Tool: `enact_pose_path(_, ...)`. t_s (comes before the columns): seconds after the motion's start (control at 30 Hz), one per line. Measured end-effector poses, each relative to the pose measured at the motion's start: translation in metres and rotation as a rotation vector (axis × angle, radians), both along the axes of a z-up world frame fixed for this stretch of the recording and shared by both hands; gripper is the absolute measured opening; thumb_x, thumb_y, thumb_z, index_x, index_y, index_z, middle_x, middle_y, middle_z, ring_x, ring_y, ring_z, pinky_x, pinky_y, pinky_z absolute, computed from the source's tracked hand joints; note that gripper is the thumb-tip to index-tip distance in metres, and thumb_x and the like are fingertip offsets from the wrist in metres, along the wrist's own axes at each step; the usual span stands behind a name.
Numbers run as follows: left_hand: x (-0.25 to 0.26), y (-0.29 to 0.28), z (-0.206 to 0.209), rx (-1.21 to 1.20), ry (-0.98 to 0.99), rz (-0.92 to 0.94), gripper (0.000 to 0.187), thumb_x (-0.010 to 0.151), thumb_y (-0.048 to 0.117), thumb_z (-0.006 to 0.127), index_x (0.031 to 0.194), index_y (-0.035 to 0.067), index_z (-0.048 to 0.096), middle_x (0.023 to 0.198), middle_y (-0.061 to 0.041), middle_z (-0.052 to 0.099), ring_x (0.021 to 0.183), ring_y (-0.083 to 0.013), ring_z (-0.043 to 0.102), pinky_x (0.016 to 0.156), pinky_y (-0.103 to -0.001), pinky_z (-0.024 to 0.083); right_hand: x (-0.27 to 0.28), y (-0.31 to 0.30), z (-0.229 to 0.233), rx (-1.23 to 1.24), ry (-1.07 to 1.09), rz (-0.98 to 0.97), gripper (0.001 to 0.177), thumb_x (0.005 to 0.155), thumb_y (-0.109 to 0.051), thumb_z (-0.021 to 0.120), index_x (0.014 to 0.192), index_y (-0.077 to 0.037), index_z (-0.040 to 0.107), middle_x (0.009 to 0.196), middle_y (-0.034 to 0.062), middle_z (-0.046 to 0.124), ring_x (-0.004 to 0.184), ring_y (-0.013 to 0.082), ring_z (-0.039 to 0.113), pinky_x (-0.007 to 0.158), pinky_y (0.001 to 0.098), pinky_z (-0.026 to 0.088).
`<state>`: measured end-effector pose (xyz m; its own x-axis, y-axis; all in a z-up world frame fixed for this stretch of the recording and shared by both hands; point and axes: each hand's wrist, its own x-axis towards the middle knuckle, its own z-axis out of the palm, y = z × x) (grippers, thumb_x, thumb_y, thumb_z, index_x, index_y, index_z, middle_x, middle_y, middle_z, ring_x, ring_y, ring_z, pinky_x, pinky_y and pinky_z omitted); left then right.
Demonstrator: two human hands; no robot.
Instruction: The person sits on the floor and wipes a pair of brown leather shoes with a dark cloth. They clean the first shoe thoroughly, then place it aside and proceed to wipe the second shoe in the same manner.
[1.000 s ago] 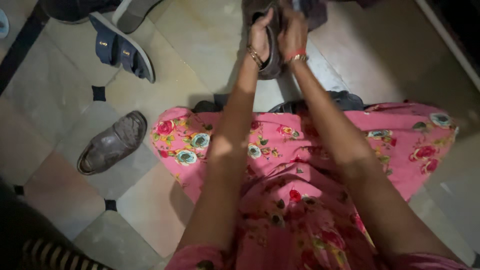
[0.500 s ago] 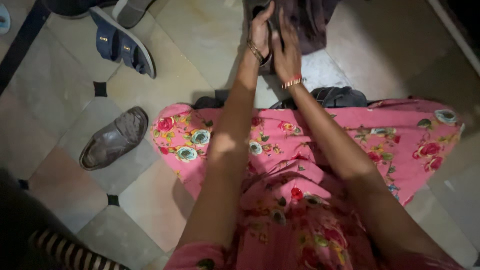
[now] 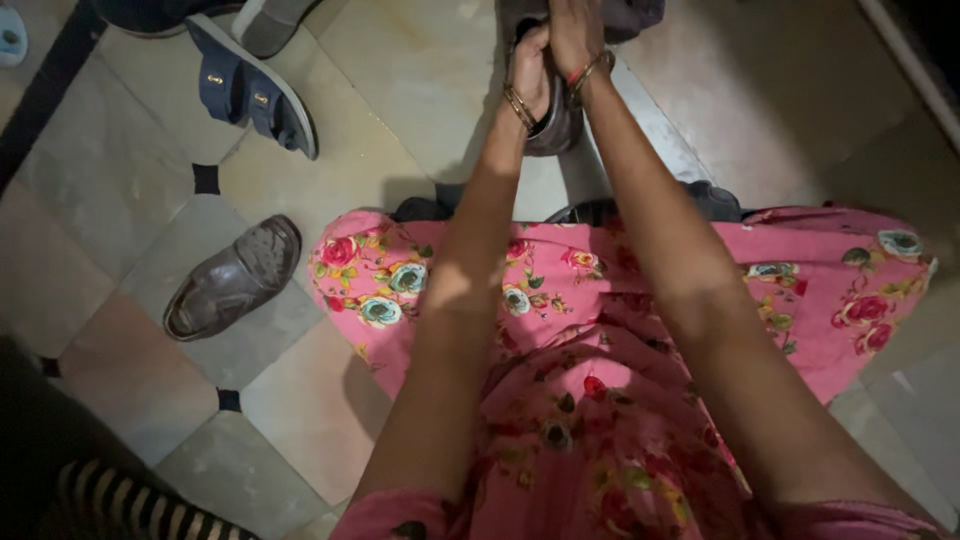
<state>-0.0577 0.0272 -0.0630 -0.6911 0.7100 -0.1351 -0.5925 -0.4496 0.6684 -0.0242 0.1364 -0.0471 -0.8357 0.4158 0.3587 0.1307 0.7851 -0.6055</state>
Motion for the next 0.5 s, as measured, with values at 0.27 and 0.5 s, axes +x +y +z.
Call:
enact_pose_path(0.27,0.006,-0.002,0.057,-0.137,-0.177,-0.095,0.031,0.099,0.029,0.060,0.108,0.002,0.071,0.104,-0.009,0.074,0.096,-0.0225,0.070,0.088,-0.037,0.056,0.060,-0.052,0.089,-0.430,-0.021,-0.077,0.060,0.115,-0.039,0.033,0.161,-0.001,0.027,0.166,0.0262,0.030,0.154,0.0428,0.029,0.124,0.0427,0.029)
enact_pose_path(0.5,0.012,0.016,0.064,-0.296,-0.189,-0.202,0.041,0.094,0.043,0.064,0.097,0.004,0.075,0.089,-0.009,0.075,0.078,-0.0234,0.069,0.070,-0.038,0.056,0.127,-0.081,0.112,-0.393,-0.005,-0.039,0.065,0.119,-0.045,0.034,0.165,-0.001,0.020,0.169,0.0322,0.027,0.157,0.0457,0.026,0.127,0.0479,0.025)
